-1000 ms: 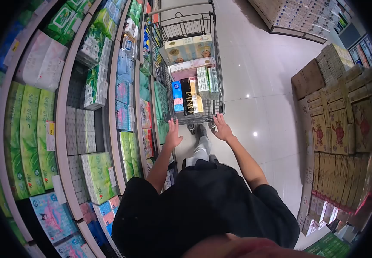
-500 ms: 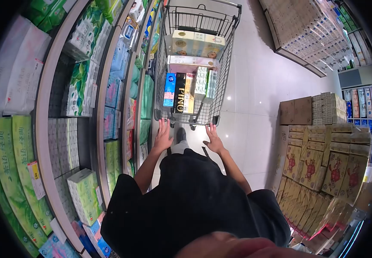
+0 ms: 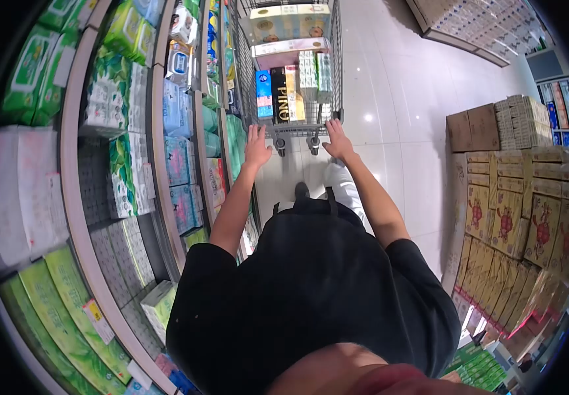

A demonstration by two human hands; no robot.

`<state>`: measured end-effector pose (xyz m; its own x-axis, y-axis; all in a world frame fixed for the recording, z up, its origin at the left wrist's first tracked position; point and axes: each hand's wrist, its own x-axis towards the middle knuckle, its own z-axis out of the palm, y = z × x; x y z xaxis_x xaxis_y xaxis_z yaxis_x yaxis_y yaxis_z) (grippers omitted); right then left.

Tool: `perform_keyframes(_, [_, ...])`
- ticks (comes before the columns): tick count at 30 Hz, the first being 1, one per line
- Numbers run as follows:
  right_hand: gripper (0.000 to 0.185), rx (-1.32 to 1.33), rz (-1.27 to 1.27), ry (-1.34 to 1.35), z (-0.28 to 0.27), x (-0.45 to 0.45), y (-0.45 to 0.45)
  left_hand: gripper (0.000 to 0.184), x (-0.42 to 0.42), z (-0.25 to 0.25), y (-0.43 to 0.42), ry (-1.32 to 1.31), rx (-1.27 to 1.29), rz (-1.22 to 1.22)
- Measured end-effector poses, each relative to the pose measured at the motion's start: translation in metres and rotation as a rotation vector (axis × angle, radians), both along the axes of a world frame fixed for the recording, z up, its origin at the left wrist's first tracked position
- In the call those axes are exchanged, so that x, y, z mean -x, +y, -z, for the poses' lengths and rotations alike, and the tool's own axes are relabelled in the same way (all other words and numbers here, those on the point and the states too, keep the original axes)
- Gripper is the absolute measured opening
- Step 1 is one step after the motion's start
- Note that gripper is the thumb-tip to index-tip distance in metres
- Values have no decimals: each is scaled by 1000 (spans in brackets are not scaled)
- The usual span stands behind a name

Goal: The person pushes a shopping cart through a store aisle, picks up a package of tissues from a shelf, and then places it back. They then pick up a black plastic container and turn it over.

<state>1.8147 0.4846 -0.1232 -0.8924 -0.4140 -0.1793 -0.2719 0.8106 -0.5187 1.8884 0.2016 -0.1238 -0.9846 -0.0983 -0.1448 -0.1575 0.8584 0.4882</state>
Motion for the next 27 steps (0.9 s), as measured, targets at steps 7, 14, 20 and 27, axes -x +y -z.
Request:
perform_keyframes(7, [68, 163, -4, 61, -4, 73, -16, 83, 70, 12, -19, -11, 51, 10])
perform_keyframes(14, [55, 176, -134, -24, -25, 148, -17, 95, 141, 19, -35, -173, 137, 12])
perform_keyframes(20, [39, 272, -202, 103, -16, 224, -26, 89, 204, 12, -52, -253, 73, -15])
perform_keyframes(27, [25, 163, -196, -18, -33, 311, -49, 88, 259, 9, -49, -331, 42, -158])
